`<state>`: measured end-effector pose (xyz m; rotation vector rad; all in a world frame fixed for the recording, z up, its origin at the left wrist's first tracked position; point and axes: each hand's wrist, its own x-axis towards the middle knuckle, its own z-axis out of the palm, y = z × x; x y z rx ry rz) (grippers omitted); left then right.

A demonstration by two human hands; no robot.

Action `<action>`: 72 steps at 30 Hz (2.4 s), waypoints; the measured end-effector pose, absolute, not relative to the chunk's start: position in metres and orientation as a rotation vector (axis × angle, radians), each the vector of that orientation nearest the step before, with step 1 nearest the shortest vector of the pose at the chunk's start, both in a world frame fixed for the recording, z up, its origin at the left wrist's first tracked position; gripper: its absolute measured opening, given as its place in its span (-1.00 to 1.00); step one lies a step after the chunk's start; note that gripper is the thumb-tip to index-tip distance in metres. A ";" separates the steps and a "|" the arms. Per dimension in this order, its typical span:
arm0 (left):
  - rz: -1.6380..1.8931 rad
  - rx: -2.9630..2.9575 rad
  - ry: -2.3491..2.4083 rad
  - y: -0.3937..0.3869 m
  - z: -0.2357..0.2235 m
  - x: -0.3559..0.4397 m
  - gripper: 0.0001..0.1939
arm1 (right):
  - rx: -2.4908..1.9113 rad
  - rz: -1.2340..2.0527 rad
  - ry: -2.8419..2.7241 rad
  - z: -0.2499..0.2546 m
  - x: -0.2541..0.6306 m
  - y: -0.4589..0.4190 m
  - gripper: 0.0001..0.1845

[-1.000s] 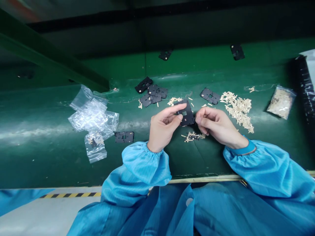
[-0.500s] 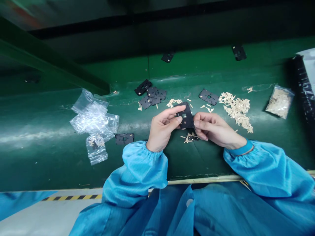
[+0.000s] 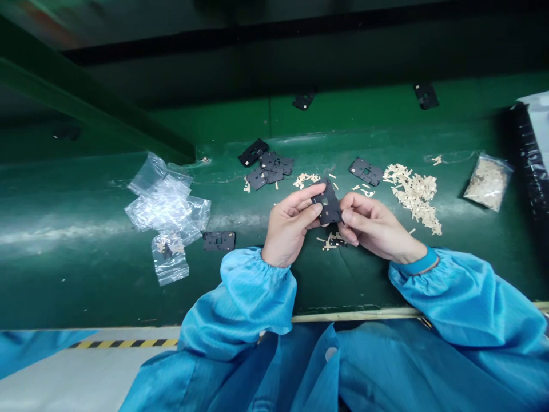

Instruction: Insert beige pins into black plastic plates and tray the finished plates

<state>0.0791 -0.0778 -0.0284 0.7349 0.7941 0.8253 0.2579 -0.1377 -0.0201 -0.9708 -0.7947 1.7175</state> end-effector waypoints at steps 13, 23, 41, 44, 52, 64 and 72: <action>0.817 0.519 0.751 -0.085 -0.023 0.086 -0.63 | -1.129 1.119 -1.121 -0.028 0.242 -0.144 -0.83; 0.788 0.655 0.768 -0.081 -0.024 0.080 -0.61 | -0.992 1.618 -0.818 -0.022 0.254 -0.141 -0.75; 1.009 1.058 0.996 -0.086 -0.026 0.082 -0.72 | -1.406 1.160 -1.035 -0.020 0.244 -0.140 -0.74; 1.022 1.047 1.012 -0.087 -0.026 0.084 -0.72 | -1.407 1.100 -1.049 -0.022 0.239 -0.142 -0.76; 0.984 1.047 1.003 -0.087 -0.024 0.083 -0.71 | -1.336 1.325 -0.953 -0.020 0.249 -0.139 -0.70; 0.794 0.680 0.811 -0.083 -0.019 0.083 -0.63 | -1.005 1.739 -0.785 -0.020 0.259 -0.131 -0.58; 0.935 0.515 0.818 -0.086 -0.017 0.088 -0.57 | -0.980 1.535 -0.797 -0.022 0.237 -0.136 -0.62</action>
